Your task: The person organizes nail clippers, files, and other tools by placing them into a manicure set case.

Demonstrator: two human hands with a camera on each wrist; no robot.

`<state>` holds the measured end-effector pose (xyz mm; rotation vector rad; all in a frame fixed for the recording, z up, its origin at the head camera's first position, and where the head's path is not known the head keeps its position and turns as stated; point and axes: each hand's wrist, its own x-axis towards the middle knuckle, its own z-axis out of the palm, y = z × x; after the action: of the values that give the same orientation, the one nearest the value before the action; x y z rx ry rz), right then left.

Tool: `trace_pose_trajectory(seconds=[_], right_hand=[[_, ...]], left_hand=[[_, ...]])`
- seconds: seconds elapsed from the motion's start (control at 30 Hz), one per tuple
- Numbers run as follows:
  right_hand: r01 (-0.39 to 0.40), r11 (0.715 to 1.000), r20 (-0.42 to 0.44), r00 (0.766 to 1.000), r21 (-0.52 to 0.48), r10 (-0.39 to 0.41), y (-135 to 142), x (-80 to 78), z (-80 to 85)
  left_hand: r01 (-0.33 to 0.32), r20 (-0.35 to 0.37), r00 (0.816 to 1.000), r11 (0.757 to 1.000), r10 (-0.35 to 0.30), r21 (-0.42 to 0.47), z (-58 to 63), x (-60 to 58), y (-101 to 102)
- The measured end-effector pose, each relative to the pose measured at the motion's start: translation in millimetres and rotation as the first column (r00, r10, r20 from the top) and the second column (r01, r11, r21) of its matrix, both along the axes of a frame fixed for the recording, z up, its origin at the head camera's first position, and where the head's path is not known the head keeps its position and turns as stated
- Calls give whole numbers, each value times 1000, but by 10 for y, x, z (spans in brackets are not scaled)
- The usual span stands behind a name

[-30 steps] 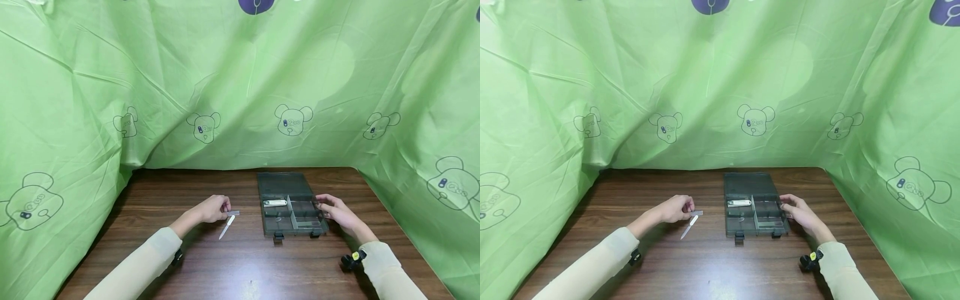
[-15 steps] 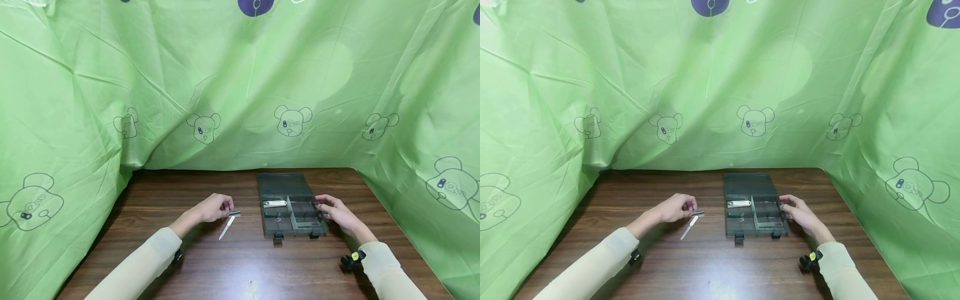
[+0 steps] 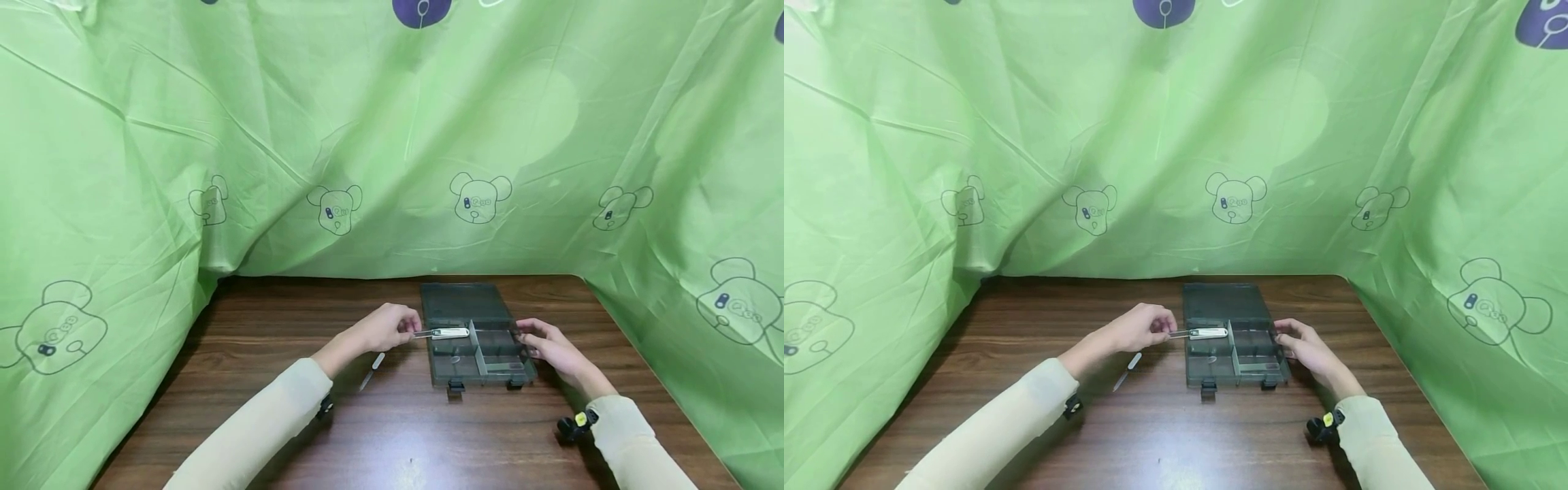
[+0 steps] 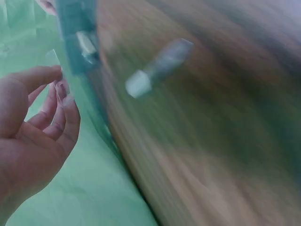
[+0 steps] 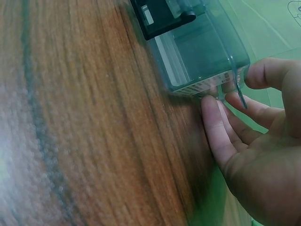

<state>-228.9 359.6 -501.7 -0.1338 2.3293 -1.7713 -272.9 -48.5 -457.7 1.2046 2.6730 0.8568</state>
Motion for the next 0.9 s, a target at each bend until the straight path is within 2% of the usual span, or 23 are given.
trace_pose_trajectory(seconds=[0.2,0.4,0.9], right_hand=[[-3,1000,0,1000,-4,3,-9,-9,-21],[6,1000,0,1000,-8,-6,-11,-8,-4],[-9,1000,6,1000,4,9,22,-15,0]], left_hand=[[62,2,998,998,-62,16,80,23,389],[103,2,995,994,-103,39,64,68,732],[128,22,991,990,-130,65,35,140,1275]])
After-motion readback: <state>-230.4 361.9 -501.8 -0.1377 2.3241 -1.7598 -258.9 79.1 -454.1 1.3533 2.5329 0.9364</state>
